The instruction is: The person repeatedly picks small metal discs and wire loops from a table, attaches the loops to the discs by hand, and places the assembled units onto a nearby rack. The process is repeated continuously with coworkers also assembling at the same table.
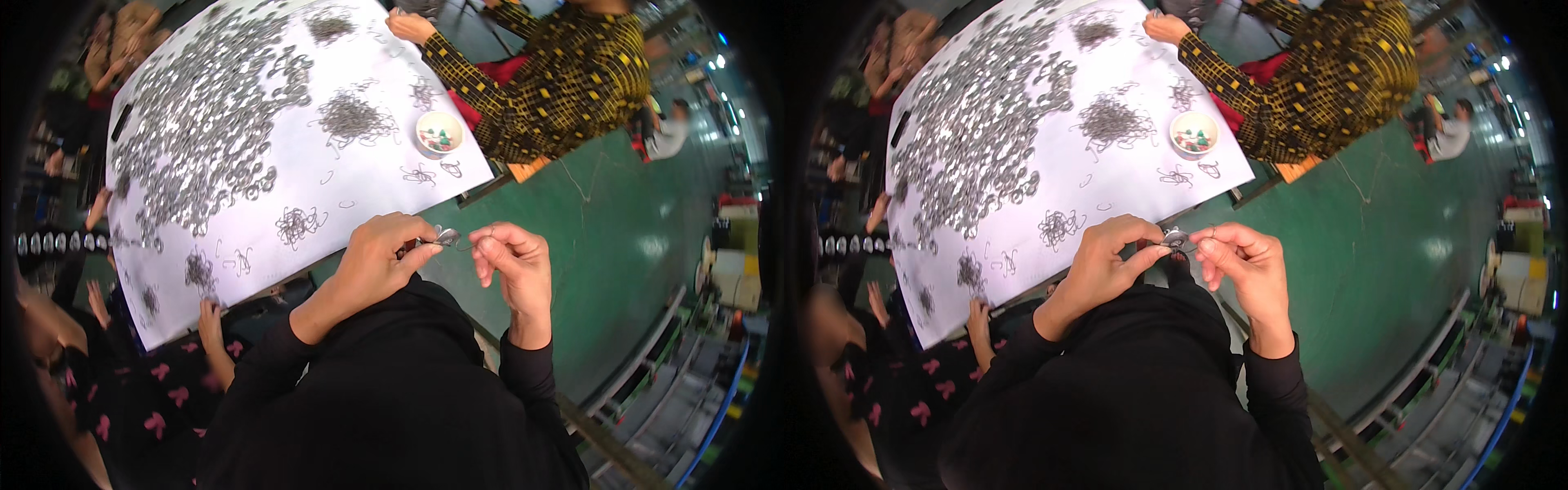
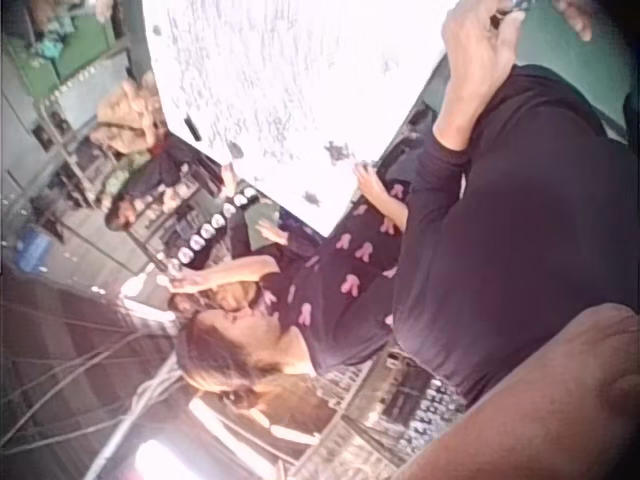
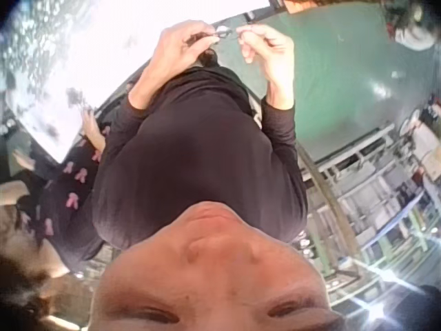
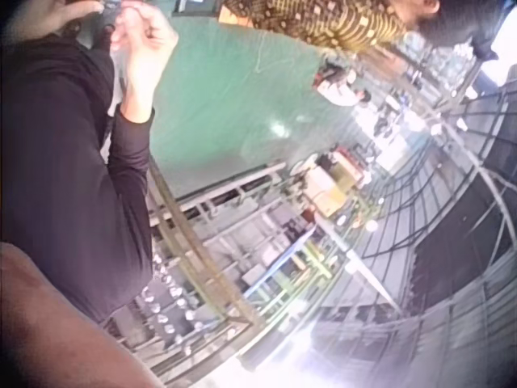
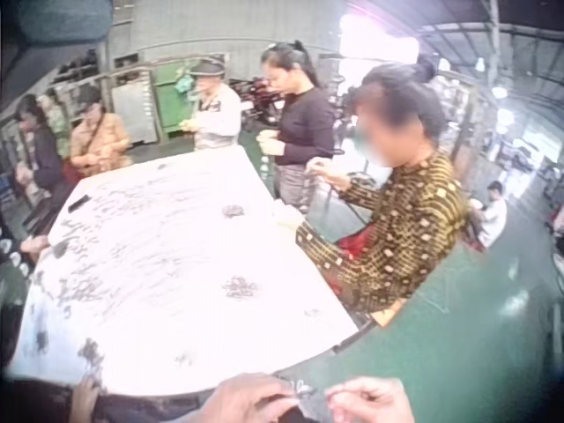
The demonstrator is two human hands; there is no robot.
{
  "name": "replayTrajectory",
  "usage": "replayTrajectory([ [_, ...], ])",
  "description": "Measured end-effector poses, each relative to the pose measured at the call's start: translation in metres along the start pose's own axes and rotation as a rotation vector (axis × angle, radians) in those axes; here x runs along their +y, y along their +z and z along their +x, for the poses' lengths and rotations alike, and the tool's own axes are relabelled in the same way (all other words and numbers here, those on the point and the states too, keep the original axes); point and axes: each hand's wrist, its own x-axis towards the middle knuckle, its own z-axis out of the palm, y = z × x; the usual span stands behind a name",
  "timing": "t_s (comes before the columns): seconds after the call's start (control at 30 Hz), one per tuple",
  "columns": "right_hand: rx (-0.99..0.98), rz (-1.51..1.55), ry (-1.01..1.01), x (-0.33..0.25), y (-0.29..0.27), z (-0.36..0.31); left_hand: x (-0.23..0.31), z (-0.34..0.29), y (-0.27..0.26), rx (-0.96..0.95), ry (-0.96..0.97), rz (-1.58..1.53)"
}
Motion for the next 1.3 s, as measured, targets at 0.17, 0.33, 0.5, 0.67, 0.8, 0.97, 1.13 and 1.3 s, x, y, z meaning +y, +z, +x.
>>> replayTrajectory([
  [0.17,0.17,-0.014,0.033,0.012,0.004,-0.029,0.003,0.003,0.005,-0.165,0.132,0.006],
  [0.33,0.405,-0.02,-0.039,0.02,0.016,-0.069,0.009,0.0,0.016,-0.335,0.37,0.024],
  [0.5,0.738,-0.233,-0.236,0.028,0.043,-0.124,0.016,-0.01,0.034,-0.455,0.508,-0.032],
  [0.67,1.06,-0.054,-0.477,0.046,0.062,-0.156,0.043,-0.013,0.064,-0.623,0.636,-0.13],
  [0.8,1.263,0.042,-0.524,0.05,0.073,-0.204,0.071,-0.033,0.096,-0.775,0.761,-0.206],
  [0.97,1.381,0.025,-0.662,0.057,0.076,-0.258,0.102,-0.063,0.136,-0.934,0.9,-0.251],
  [1.13,1.572,-0.048,-0.717,0.054,0.087,-0.317,0.142,-0.103,0.171,-1.108,0.963,-0.383],
  [1.3,1.857,-0.172,-0.781,0.037,0.097,-0.372,0.163,-0.119,0.186,-1.169,0.936,-0.495],
])
